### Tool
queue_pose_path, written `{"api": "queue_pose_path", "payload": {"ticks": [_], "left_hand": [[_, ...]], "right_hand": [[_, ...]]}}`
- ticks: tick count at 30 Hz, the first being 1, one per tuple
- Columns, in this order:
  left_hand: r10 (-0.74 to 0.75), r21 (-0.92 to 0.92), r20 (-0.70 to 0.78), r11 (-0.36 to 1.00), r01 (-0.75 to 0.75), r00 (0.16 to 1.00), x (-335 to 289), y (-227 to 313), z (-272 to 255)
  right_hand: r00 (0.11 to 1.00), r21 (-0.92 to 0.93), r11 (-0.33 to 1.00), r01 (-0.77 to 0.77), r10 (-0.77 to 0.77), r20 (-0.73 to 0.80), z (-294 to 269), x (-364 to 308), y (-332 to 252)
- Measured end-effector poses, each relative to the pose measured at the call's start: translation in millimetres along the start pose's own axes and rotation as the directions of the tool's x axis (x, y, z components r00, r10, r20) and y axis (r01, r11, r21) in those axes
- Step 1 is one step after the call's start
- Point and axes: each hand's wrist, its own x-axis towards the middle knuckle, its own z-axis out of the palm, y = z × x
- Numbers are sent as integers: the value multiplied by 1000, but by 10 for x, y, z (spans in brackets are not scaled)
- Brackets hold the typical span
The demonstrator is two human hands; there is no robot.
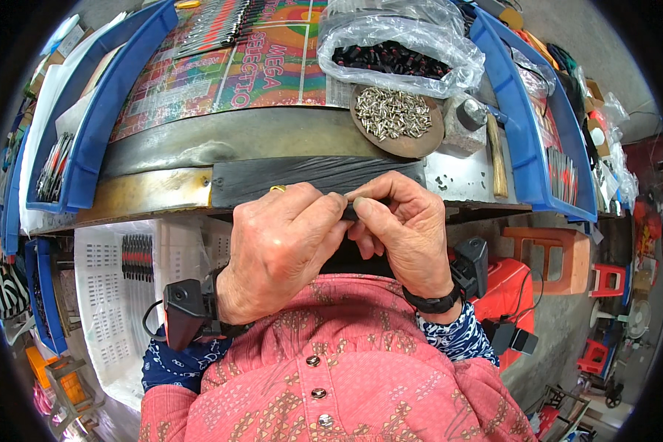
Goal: The person repeatedly picks up a small black plastic housing and a metal pin from a bowl, inserts the pin into the housing, and places the assembled unit on the table. This cycle is performed multiple times in a consistent sequence.
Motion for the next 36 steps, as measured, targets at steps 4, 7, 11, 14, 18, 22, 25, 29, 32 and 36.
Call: {"api": "queue_pose_path", "payload": {"ticks": [4, 7, 11, 14, 18, 22, 25, 29, 32, 36], "left_hand": [[9, 18, 18, 1000, -9, 1000, 9, -7, -3], [6, 21, 32, 1000, -7, 999, 23, -9, -8], [-28, 14, 34, 1000, 27, 999, 31, -2, 0], [-28, 19, 44, 999, 27, 999, 21, -9, 5], [-35, -15, 30, 999, 36, 999, 5, -2, 37], [-76, -51, 35, 996, 77, 997, 10, -12, 28], [-113, -65, 57, 991, 116, 992, -1, 0, -18], [-103, -46, 51, 993, 106, 993, -1, 5, -19], [-84, -32, 36, 996, 85, 996, -19, 23, 12], [-57, -13, 38, 998, 58, 998, -37, 21, 23]], "right_hand": [[1000, -1, 1000, -10, 10, 12, -19, 16, -25], [1000, 16, 1000, -5, 5, -3, -14, 27, -14], [999, -7, 1000, 15, -16, -43, 8, 29, 14], [1000, -4, 1000, -13, 13, 24, -34, 52, -5], [1000, -56, 998, 12, -12, -6, -41, 36, 14], [1000, -37, 999, 24, -24, 3, -44, 25, 64], [999, 40, 999, 18, -20, 43, -47, 20, 89], [999, 19, 1000, -7, 6, 47, -58, 10, 63], [998, 7, 1000, 7, -7, 64, -44, 9, 31], [999, -81, 996, -35, 35, -3, -10, -9, -7]]}}
